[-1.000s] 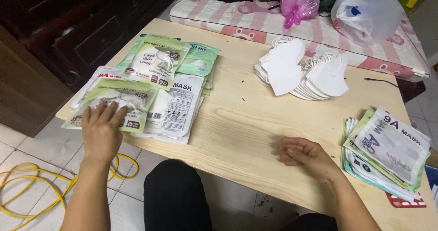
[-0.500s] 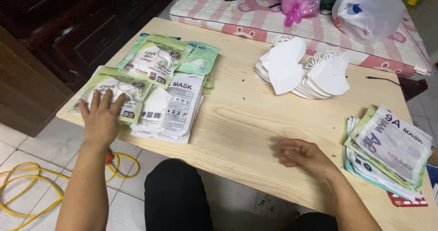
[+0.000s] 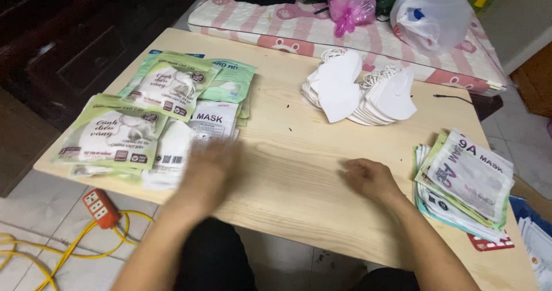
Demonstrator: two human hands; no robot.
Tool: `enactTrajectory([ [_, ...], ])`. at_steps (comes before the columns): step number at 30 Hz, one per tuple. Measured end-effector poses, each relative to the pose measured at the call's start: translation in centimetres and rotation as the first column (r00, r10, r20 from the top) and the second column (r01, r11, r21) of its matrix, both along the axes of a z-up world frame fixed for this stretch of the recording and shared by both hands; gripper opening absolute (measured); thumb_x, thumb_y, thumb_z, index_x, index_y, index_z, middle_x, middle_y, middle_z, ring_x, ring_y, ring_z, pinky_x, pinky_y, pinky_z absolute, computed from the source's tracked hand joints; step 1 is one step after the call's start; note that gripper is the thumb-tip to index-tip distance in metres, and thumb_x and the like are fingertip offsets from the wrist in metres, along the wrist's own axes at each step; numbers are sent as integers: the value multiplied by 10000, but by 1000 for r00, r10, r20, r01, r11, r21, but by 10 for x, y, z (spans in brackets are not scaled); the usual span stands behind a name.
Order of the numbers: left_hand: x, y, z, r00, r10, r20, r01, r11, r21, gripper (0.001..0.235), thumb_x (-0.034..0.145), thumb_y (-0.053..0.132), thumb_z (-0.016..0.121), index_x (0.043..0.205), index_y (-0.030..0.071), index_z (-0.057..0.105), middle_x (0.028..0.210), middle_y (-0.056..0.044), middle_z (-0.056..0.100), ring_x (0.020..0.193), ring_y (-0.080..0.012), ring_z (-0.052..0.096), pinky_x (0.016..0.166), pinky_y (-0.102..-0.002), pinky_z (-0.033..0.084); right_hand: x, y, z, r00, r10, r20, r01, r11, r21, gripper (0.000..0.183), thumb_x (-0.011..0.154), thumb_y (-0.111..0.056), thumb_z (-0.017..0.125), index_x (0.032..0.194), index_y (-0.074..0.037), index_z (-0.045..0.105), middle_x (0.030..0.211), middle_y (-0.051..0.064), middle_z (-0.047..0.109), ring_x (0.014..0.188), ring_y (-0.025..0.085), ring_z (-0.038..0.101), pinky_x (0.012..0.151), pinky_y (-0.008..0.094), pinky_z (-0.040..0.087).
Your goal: Folding and stacking face masks on a table
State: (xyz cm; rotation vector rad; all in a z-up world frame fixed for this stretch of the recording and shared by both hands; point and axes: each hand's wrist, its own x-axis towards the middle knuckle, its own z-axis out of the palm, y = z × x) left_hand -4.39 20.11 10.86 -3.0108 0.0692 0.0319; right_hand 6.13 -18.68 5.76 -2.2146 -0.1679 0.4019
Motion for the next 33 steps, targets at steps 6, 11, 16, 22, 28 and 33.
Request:
enactTrajectory([
  [6, 35, -92, -16, 899, -437, -44, 342, 761, -552, 631, 988, 337, 570, 1553, 102, 418, 1492, -237, 511, 1448, -427, 393, 1189, -575, 231, 55, 24, -33, 976, -196, 94, 194, 980, 34, 328, 888, -140, 753, 1216, -123, 735, 1084, 121, 763, 943, 279, 757, 754, 394, 648],
  [11, 57, -98, -49, 852, -502, -152, 230, 618, -752, 608, 973, 288, 584, 1507, 21, 468, 1454, -288, 532, 1395, -442, 465, 1161, -559, 339, 114, 59, -54, 807, -489, -332, 588, 600, 543, 573, 981, -139, 653, 1459, 63, 410, 1253, 293, 606, 1031, 379, 718, 857, 469, 651],
  [16, 69, -85, -92, 855, -516, -48, 328, 612, -719, 517, 953, 264, 603, 1399, 7, 554, 1372, -230, 609, 1288, -394, 549, 1068, -487, 423, 172, 65, -76, 768, -495, -406, 622, 428, 655, 200, 973, -101, 675, 1116, 2, 578, 918, 145, 690, 800, 204, 721, 771, 375, 668],
  [22, 66, -84, -105, 817, -538, 208, 531, 559, -637, 232, 892, 221, 646, 1030, 41, 597, 1024, -178, 699, 980, -424, 640, 875, -511, 466, 212, 78, -72, 785, -406, -468, 583, 229, 779, 92, 975, -66, 654, 1031, -41, 586, 930, 123, 706, 877, 209, 727, 823, 346, 652],
  [28, 55, -82, -95, 808, -542, 230, 555, 573, -603, 313, 875, 212, 699, 1120, 45, 598, 1068, -139, 697, 1004, -378, 637, 925, -479, 441, 193, 101, -54, 702, -526, -481, 685, 313, 657, 288, 949, -294, 748, 904, -72, 569, 783, 81, 605, 689, 157, 605, 683, 311, 635],
  [33, 52, -84, -90, 800, -561, 214, 564, 579, -589, 244, 862, 192, 714, 1012, 56, 578, 961, -152, 680, 920, -399, 641, 867, -479, 459, 178, 112, -42, 587, -634, -504, 733, 151, 664, 407, 844, -420, 812, 921, -122, 545, 866, 23, 524, 754, 148, 657, 662, 375, 689],
])
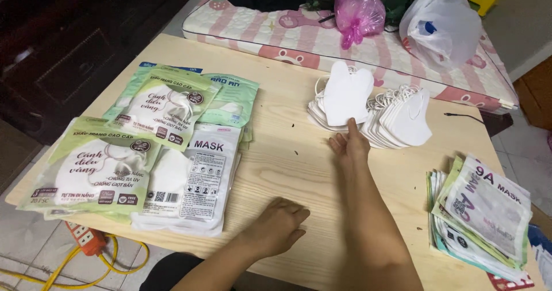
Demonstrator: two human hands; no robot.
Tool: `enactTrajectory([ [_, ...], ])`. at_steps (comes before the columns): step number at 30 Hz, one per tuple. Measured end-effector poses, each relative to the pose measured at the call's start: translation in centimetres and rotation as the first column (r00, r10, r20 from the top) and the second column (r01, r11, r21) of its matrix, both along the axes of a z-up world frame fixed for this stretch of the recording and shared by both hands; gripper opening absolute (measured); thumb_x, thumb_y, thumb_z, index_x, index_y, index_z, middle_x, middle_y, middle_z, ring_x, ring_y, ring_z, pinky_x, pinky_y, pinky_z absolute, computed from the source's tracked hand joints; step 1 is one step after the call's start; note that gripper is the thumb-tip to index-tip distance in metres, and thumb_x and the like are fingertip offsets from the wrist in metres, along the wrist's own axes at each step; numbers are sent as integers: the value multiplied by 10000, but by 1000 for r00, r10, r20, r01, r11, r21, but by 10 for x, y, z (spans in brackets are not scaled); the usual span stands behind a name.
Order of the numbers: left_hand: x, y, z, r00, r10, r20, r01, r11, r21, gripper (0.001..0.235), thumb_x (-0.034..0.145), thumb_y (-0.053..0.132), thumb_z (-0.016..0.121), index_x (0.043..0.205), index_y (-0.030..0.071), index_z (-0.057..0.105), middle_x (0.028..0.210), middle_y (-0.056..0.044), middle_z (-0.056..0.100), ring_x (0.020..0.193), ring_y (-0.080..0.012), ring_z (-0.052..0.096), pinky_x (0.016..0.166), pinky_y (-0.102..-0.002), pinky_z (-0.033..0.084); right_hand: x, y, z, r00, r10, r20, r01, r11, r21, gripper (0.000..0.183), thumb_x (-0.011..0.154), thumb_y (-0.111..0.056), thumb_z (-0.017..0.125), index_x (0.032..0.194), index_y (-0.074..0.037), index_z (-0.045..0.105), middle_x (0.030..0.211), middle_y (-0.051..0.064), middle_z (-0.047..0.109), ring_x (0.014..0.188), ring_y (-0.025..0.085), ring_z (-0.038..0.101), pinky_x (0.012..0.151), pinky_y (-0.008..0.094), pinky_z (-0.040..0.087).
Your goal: Folding and stacking face masks on a table
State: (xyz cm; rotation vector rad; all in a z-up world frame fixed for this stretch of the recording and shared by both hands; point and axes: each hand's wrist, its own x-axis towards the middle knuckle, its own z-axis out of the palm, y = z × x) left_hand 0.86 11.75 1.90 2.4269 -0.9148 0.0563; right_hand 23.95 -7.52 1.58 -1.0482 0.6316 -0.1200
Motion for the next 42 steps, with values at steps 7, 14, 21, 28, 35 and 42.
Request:
enactTrajectory([
  [7, 2, -3, -21, 999, 36, -20, -35, 999, 41, 246, 865, 240, 697, 1004, 73, 582, 984, -140, 702, 952, -405, 638, 904, -486, 441, 29, 9, 0, 991, 21, -132, -20, 1000, 12, 570, 704, -508, 847, 1169, -276, 614, 1119, -64, 544, 896, 143, 492, 678, 329, 562],
  [14, 1, -2, -20, 999, 37, -12, -36, 998, 50, 223, 873, 233, 687, 967, 79, 557, 957, -142, 693, 926, -414, 634, 858, -501, 443, 34, 34, 6, 976, -194, 97, 173, 966, 190, 543, 719, -70, 852, 1209, -242, 692, 1089, -65, 772, 889, 141, 717, 517, 311, 430],
  [21, 2, -3, -31, 998, 41, -39, -38, 997, 61, 227, 886, 242, 690, 978, 73, 570, 978, -154, 703, 961, -412, 632, 916, -494, 437, 31, 50, 1, 934, -335, 122, 347, 933, -92, 647, 628, -50, 865, 1207, -122, 586, 1121, 46, 731, 917, 189, 707, 808, 338, 616],
  [28, 1, -6, -34, 999, 46, -13, -45, 996, 82, 237, 880, 249, 679, 1019, 73, 601, 1018, -145, 707, 994, -394, 621, 950, -491, 423, 8, 42, -12, 876, -24, 481, 290, 824, -486, 513, 650, -159, 796, 1085, -144, 524, 1051, 26, 602, 945, 172, 598, 853, 296, 500],
  [35, 10, -4, -34, 979, 180, 95, -147, 950, -277, 226, 965, 184, 547, 939, 10, 690, 973, -199, 734, 915, -407, 668, 848, -488, 514, -34, -71, 37, 757, 588, 286, -293, 696, -656, 607, 653, -54, 791, 1226, -115, 601, 1092, 41, 664, 985, 170, 614, 825, 299, 506],
  [42, 11, 5, 15, 751, 430, -501, -660, 487, -572, 265, 955, 143, 643, 1139, -28, 728, 922, -207, 757, 841, -325, 758, 680, -402, 627, -108, -116, 71, 592, 754, -285, -737, 363, -569, 853, 497, 139, 852, 1328, 67, 672, 1370, 314, 540, 1345, 459, 494, 1104, 563, 413],
])
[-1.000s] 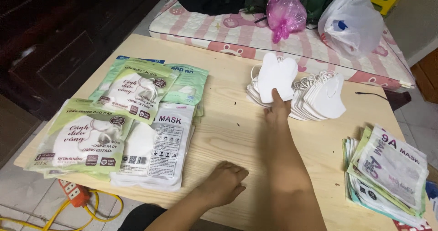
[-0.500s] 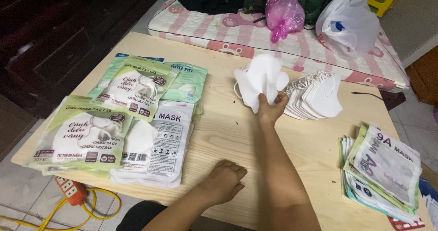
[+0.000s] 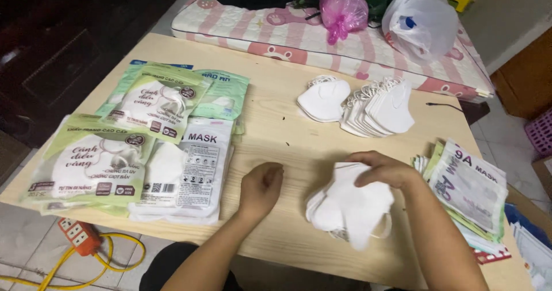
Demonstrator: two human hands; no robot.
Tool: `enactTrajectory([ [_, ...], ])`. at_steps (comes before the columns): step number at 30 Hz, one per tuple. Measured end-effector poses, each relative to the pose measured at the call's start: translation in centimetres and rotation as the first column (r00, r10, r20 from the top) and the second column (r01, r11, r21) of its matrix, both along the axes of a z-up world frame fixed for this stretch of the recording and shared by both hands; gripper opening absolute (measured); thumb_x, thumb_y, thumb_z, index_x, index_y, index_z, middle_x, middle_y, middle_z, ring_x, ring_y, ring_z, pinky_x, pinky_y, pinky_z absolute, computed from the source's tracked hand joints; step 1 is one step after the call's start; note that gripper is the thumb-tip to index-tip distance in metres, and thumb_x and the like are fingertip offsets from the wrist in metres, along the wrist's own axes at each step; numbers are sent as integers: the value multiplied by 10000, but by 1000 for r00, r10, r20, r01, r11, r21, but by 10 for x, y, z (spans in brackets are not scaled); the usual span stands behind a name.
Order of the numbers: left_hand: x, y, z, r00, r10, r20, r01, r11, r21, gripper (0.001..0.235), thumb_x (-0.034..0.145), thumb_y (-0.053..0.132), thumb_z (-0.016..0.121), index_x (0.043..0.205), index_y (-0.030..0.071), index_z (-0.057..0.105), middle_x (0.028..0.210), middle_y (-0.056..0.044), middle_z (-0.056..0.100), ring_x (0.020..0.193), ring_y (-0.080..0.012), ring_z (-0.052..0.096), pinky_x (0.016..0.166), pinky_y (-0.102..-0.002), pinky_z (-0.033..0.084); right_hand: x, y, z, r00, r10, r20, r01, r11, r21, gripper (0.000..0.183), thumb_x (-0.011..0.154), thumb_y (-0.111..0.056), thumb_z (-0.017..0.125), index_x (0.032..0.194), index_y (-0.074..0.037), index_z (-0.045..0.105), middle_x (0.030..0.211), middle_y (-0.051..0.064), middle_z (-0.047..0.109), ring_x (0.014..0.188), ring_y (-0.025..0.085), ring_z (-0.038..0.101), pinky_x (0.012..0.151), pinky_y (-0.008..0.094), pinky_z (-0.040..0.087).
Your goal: Folding and stacking face masks on a table
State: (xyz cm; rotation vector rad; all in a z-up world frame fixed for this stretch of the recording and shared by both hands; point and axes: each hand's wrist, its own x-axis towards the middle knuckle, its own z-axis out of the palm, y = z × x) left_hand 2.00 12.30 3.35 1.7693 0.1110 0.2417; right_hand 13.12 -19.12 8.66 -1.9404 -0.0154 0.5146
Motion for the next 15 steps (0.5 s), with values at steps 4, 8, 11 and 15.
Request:
enactTrajectory([
  [4, 13, -6, -20, 1000, 20, 12, -20, 999, -28, 197, 939, 106, 667, 1088, 17, 761, 820, -158, 741, 731, -195, 690, 599, -320, 573, 12, 16, -16, 952, 267, 150, -269, 963, -8, 689, 642, 59, 843, 1313, -6, 700, 1384, 280, 638, 1415, 459, 451, 1184, 593, 262],
  [8, 15, -4, -27, 997, 48, 57, -45, 998, -43, 178, 928, 96, 689, 1070, 25, 769, 790, -140, 750, 710, -171, 681, 594, -306, 560, 35, 21, -48, 898, 265, 351, -194, 955, -225, 655, 701, -32, 857, 1329, -105, 686, 1330, 189, 688, 1336, 385, 561, 1140, 500, 422],
  [11, 13, -11, -22, 993, 61, 100, -58, 998, -36, 163, 915, 76, 683, 1029, 3, 774, 744, -159, 728, 688, -178, 661, 587, -315, 548, 49, 10, -82, 869, 218, 444, -68, 941, -330, 600, 743, -72, 847, 1309, -224, 718, 1313, 91, 707, 1316, 315, 584, 1128, 439, 456],
  [15, 12, -13, -17, 989, 41, 144, -50, 997, 65, 151, 907, 90, 704, 1015, 15, 779, 709, -174, 680, 663, -195, 641, 562, -334, 528, 33, 10, -84, 739, 348, 577, 66, 816, -575, 603, 768, -269, 865, 1344, -273, 688, 1331, 42, 694, 1309, 254, 603, 1105, 410, 491],
])
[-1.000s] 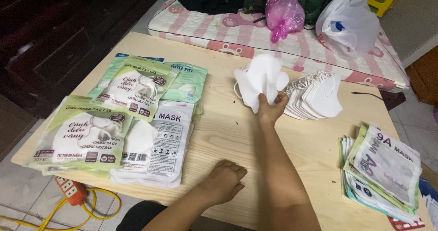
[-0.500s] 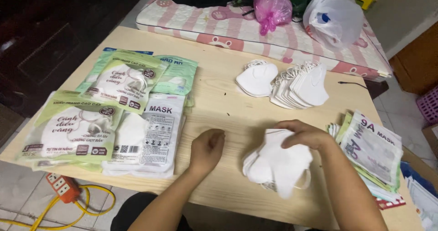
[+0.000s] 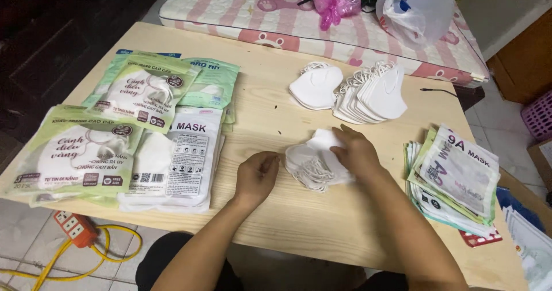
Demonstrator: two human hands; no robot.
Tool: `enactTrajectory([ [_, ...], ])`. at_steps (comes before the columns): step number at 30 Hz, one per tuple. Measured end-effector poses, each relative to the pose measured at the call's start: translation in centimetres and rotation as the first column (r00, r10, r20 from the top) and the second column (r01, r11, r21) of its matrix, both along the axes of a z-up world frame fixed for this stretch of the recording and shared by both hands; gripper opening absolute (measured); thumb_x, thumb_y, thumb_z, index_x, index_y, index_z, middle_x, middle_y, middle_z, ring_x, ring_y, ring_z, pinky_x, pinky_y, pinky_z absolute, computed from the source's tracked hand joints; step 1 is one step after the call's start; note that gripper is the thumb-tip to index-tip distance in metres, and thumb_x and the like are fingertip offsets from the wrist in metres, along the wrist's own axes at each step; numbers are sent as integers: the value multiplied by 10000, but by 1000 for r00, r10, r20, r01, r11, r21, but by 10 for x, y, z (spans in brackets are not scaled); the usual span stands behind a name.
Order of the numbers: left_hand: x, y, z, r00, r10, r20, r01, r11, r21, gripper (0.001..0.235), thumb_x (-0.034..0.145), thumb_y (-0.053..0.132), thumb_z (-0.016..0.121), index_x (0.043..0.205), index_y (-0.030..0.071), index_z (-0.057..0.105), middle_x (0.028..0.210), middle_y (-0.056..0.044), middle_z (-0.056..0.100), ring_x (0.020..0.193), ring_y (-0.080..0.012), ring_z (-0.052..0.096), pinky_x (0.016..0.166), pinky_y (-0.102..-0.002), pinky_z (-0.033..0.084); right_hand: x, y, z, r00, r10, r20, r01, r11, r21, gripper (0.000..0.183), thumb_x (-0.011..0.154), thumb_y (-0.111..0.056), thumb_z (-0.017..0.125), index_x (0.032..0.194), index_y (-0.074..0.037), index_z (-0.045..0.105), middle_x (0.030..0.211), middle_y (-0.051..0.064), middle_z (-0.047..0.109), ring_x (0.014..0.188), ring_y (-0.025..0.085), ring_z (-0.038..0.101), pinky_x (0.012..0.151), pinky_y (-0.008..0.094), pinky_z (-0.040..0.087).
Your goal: Folding and stacking face masks on a table
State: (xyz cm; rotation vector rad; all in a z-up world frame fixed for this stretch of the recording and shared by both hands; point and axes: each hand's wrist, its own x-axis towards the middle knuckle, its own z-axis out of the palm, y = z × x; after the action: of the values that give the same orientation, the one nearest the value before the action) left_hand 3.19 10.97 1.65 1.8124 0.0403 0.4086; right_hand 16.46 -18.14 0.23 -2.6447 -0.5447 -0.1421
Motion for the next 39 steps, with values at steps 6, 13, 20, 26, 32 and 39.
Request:
enactTrajectory([
  [6, -1, -2, -6, 999, -19, 43, 17, 999, 49, 149, 904, 99, 704, 1006, 26, 784, 689, -142, 670, 660, -211, 657, 570, -320, 538, -40, 3, 9, 994, -103, 33, 108, 978, -178, 444, 942, -327, 694, 1372, -220, 665, 1302, 35, 704, 1250, 241, 637, 1022, 389, 547],
  [13, -11, -18, 18, 951, -186, 249, 59, 894, 444, 354, 993, 174, 629, 1331, 71, 628, 1294, -218, 615, 1248, -423, 548, 1047, -494, 422, -65, 12, 27, 990, -87, -114, 67, 983, -173, 609, 970, -233, 596, 1552, -146, 441, 1487, 199, 527, 1347, 408, 528, 1074, 539, 496],
  [20, -5, -43, -2, 889, -453, -57, 290, 464, 837, 598, 1018, 430, 525, 1537, 145, 443, 1550, -233, 431, 1474, -478, 309, 1199, -635, 193, -51, -11, 8, 968, -106, -226, 113, 993, 22, 731, 825, -292, 778, 1492, -153, 513, 1394, 162, 522, 1337, 409, 533, 1104, 499, 481],
  [26, -41, -52, 4, 857, -515, -4, 278, 457, 845, 533, 939, 317, 679, 1416, 113, 557, 1433, -239, 520, 1379, -510, 418, 1126, -635, 326, -81, -25, 16, 945, 90, -316, -22, 977, 212, 711, 787, -168, 799, 1453, -141, 549, 1373, 235, 503, 1349, 496, 495, 1096, 545, 454],
  [32, -44, -57, -13, 830, -525, 190, 150, 537, 830, 573, 890, 419, 731, 1342, 98, 586, 1465, -198, 522, 1380, -434, 460, 1138, -623, 291, -100, -41, -17, 934, 152, -323, -155, 988, 18, 812, 913, -314, 629, 1608, -183, 230, 1676, 145, 232, 1532, 333, 241, 1210, 413, 234],
  [39, -25, -57, -21, 858, -482, 175, 85, 470, 878, 528, 900, 498, 690, 1183, 58, 620, 1578, -254, 391, 1469, -447, 348, 1159, -642, 264, -115, -1, -4, 939, 199, -279, -238, 965, -113, 810, 996, -251, 523, 1630, -163, 27, 1693, 224, -71, 1551, 441, -10, 1252, 472, 106],
])
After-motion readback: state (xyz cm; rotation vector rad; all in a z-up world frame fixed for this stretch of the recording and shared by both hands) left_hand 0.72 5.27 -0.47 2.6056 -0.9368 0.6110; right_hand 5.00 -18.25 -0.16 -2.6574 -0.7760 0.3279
